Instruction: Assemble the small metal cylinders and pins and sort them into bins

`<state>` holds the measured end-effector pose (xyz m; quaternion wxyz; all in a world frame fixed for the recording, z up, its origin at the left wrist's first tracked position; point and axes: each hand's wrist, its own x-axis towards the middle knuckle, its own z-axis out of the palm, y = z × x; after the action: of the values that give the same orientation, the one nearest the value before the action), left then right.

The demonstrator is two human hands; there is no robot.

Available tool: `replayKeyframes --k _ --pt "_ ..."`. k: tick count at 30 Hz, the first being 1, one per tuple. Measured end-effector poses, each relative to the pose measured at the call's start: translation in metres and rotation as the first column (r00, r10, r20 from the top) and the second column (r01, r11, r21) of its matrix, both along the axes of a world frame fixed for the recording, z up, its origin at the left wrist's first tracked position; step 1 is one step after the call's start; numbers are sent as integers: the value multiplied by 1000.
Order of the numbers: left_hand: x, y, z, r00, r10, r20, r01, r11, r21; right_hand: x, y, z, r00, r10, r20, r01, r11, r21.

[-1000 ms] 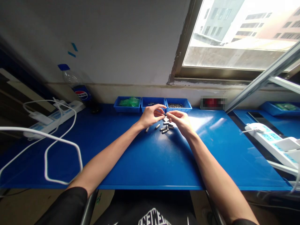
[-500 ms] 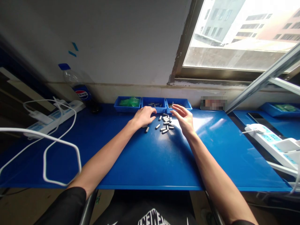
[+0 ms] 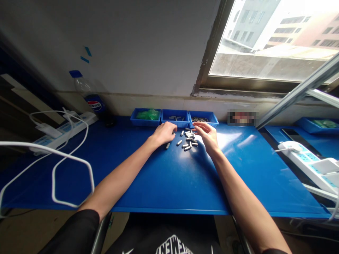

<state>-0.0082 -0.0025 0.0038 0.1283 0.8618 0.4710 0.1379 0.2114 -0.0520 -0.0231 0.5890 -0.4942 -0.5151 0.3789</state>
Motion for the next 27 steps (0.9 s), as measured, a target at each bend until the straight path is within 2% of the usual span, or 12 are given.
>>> replayKeyframes --k 3,6,10,13,19,22,27 --pt "3 -1 1 998 -15 66 14 1000 24 0 0 0 1000 3 0 -3 1000 -6" --pt "6 -1 3 974 -70 217 63 997 37 -1 -1 1 1000 8 1 -8 1000 -17" --pt "11 -1 4 849 -116 515 162 986 -45 -4 -3 4 999 46 8 -46 998 -43" --pt "13 -3 7 757 -109 644 214 973 -86 -7 -7 8 989 145 5 -145 987 -71" --pt "12 -4 10 696 -41 716 279 935 -217 -11 -12 10 967 247 -56 -252 962 -101" --pt "12 -3 4 687 -16 727 296 919 -259 -11 -11 6 960 275 -56 -280 954 -109" --pt "15 0 -9 711 8 703 237 939 -251 -14 -9 -2 958 282 -48 -285 955 -86"
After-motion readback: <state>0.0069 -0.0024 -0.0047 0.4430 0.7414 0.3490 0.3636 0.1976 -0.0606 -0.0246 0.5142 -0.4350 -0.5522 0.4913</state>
